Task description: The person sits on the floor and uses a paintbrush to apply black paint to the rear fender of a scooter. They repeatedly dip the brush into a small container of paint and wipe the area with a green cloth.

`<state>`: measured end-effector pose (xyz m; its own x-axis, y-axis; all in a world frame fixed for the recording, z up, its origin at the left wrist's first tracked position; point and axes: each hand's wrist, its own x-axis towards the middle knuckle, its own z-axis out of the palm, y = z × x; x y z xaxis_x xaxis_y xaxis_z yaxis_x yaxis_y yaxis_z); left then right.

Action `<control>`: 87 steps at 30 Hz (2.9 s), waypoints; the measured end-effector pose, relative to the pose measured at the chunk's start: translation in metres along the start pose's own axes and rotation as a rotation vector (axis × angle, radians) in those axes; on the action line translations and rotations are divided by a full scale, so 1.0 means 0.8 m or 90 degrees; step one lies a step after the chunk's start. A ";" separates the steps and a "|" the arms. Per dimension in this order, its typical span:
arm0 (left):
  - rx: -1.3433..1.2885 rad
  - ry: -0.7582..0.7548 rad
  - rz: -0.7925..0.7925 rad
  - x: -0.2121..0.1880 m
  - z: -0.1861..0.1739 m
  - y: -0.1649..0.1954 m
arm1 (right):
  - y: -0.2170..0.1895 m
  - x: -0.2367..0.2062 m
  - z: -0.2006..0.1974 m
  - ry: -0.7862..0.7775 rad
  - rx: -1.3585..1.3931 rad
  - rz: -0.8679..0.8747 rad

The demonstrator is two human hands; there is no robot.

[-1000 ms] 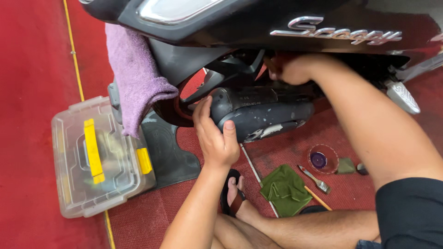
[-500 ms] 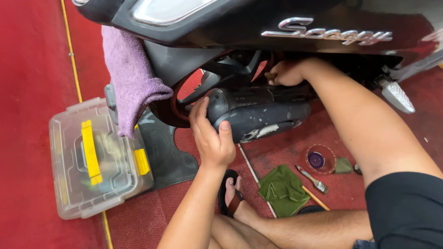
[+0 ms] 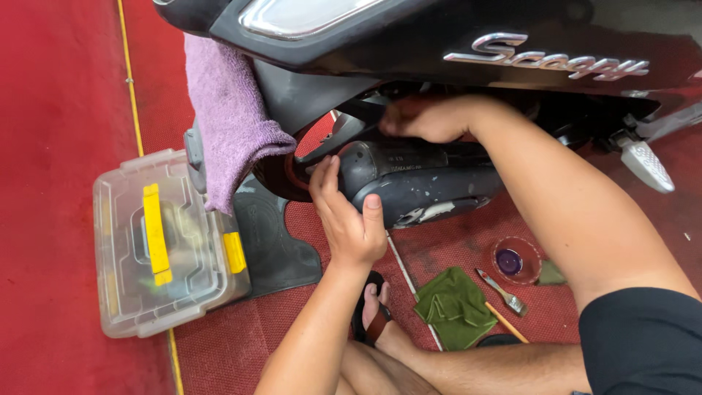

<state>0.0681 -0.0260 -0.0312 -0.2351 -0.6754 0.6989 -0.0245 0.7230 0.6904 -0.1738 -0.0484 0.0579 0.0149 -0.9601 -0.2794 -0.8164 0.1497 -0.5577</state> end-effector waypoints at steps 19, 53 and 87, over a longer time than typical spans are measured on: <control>0.011 0.023 -0.005 -0.004 0.002 0.002 | 0.009 -0.110 0.050 0.320 0.184 -0.207; -0.060 -0.012 -0.027 -0.010 0.001 -0.009 | 0.104 -0.171 0.086 0.476 0.338 -0.038; -0.390 0.300 -0.504 0.001 -0.070 -0.160 | -0.132 -0.079 0.078 0.282 0.142 -0.218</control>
<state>0.1251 -0.1273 -0.1086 0.0318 -0.9970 -0.0704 0.5117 -0.0443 0.8580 -0.0525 0.0109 0.0853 -0.0252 -0.9624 0.2703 -0.6657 -0.1855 -0.7228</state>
